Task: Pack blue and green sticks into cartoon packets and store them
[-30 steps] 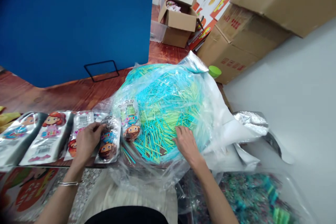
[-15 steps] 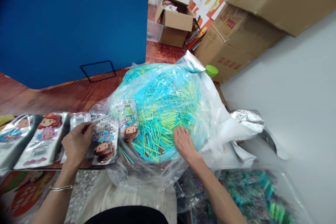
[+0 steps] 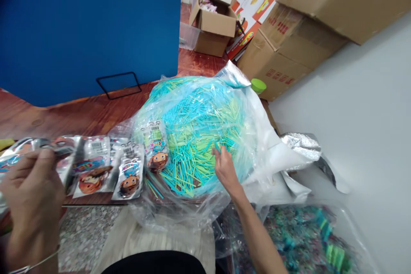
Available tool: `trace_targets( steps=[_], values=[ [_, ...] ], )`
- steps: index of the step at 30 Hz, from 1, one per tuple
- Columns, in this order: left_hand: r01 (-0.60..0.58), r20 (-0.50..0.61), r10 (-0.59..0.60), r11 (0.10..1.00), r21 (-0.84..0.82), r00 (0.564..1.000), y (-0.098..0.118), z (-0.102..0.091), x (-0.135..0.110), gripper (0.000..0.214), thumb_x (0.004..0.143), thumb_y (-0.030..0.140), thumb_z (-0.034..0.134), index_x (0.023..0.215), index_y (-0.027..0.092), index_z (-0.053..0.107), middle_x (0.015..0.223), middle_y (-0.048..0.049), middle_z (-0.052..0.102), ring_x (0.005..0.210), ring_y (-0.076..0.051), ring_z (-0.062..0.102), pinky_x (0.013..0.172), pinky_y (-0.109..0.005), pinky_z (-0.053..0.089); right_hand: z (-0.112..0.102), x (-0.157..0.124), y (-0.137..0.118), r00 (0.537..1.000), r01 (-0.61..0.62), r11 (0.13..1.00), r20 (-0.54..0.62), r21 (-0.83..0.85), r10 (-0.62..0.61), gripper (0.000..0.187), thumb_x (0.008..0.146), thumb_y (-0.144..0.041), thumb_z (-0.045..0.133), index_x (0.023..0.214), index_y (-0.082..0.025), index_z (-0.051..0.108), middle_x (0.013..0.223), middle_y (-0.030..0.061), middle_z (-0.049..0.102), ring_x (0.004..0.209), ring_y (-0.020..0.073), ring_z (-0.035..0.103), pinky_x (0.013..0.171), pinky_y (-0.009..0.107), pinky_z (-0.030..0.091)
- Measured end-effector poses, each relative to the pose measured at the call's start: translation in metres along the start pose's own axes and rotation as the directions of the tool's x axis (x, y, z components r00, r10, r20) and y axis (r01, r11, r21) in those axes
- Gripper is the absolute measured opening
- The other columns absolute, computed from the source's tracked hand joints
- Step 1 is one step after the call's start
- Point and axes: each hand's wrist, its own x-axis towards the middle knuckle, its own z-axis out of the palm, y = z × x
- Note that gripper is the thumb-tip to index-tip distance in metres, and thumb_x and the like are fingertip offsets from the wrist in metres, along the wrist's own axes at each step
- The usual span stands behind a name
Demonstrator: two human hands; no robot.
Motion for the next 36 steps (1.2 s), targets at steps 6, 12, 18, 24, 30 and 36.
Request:
trace_targets(
  steps=[6, 12, 18, 24, 30, 36],
  values=[
    [0.186, 0.332, -0.094, 0.948, -0.258, 0.939, 0.051, 0.012, -0.025, 0.013, 0.077, 0.027, 0.057, 0.066, 0.021, 0.059, 0.078, 0.0025, 0.065, 0.078, -0.017, 0.06, 0.075, -0.033, 0.051, 0.022, -0.024, -0.034, 0.983, -0.181, 0.813, 0.126, 0.554, 0.133, 0.029, 0.092, -0.043, 0.036, 0.083, -0.021, 0.052, 0.082, 0.0038, 0.062, 0.084, 0.019, 0.061, 0.083, 0.035, 0.046],
    [0.111, 0.915, 0.153, 0.972, -0.208, 0.372, 0.045, 0.074, -0.079, 0.02, 0.087, 0.031, 0.048, 0.08, 0.017, 0.061, 0.123, -0.0086, 0.059, 0.115, -0.023, 0.052, 0.098, -0.039, 0.039, 0.055, -0.07, -0.023, 0.934, -0.341, 0.8, 0.277, 0.494, 0.226, 0.03, 0.089, -0.046, 0.041, 0.097, -0.02, 0.055, 0.089, 0.0046, 0.066, 0.09, 0.0195, 0.061, 0.087, 0.035, 0.045],
    [-0.045, 0.953, 0.301, 0.953, -0.3, 0.025, 0.029, 0.12, -0.124, 0.019, 0.089, 0.025, 0.045, 0.084, 0.018, 0.062, 0.13, -0.0079, 0.055, 0.124, -0.019, 0.045, 0.104, -0.035, 0.035, 0.065, -0.09, -0.001, 0.971, -0.204, 0.865, 0.206, 0.459, 0.12, 0.051, 0.078, -0.051, 0.049, 0.119, -0.019, 0.051, 0.114, 0.0117, 0.062, 0.11, 0.0274, 0.055, 0.094, 0.042, 0.044],
    [-0.085, 0.943, 0.332, 0.94, -0.331, -0.006, 0.028, 0.117, -0.123, 0.021, 0.09, 0.024, 0.042, 0.085, 0.017, 0.061, 0.128, -0.0089, 0.056, 0.124, -0.019, 0.045, 0.103, -0.035, 0.035, 0.061, -0.09, -0.008, 0.964, -0.205, 0.887, 0.243, 0.415, 0.109, 0.046, 0.081, -0.039, 0.046, 0.121, -0.018, 0.048, 0.113, 0.012, 0.061, 0.109, 0.0257, 0.055, 0.092, 0.038, 0.044],
    [0.043, 0.971, 0.198, 0.978, -0.205, 0.133, 0.026, 0.116, -0.105, 0.023, 0.089, 0.031, 0.045, 0.084, 0.018, 0.063, 0.125, -0.0088, 0.059, 0.114, -0.021, 0.054, 0.098, -0.034, 0.038, 0.058, -0.082, -0.023, 0.964, -0.236, 0.877, 0.213, 0.418, 0.158, 0.023, 0.087, -0.029, 0.039, 0.107, -0.02, 0.048, 0.102, 0.0084, 0.062, 0.092, 0.0197, 0.059, 0.083, 0.034, 0.046],
    [0.494, 0.86, -0.171, 0.864, -0.103, 0.48, 0.021, 0.119, -0.1, 0.024, 0.079, 0.04, 0.058, 0.08, 0.017, 0.063, 0.096, -0.0054, 0.069, 0.09, -0.019, 0.061, 0.083, -0.029, 0.045, 0.053, -0.083, -0.026, 0.933, -0.323, 0.832, 0.298, 0.451, 0.2, 0.018, 0.09, -0.034, 0.041, 0.101, -0.021, 0.049, 0.095, 0.0066, 0.065, 0.092, 0.0193, 0.061, 0.085, 0.034, 0.044]
  ],
)
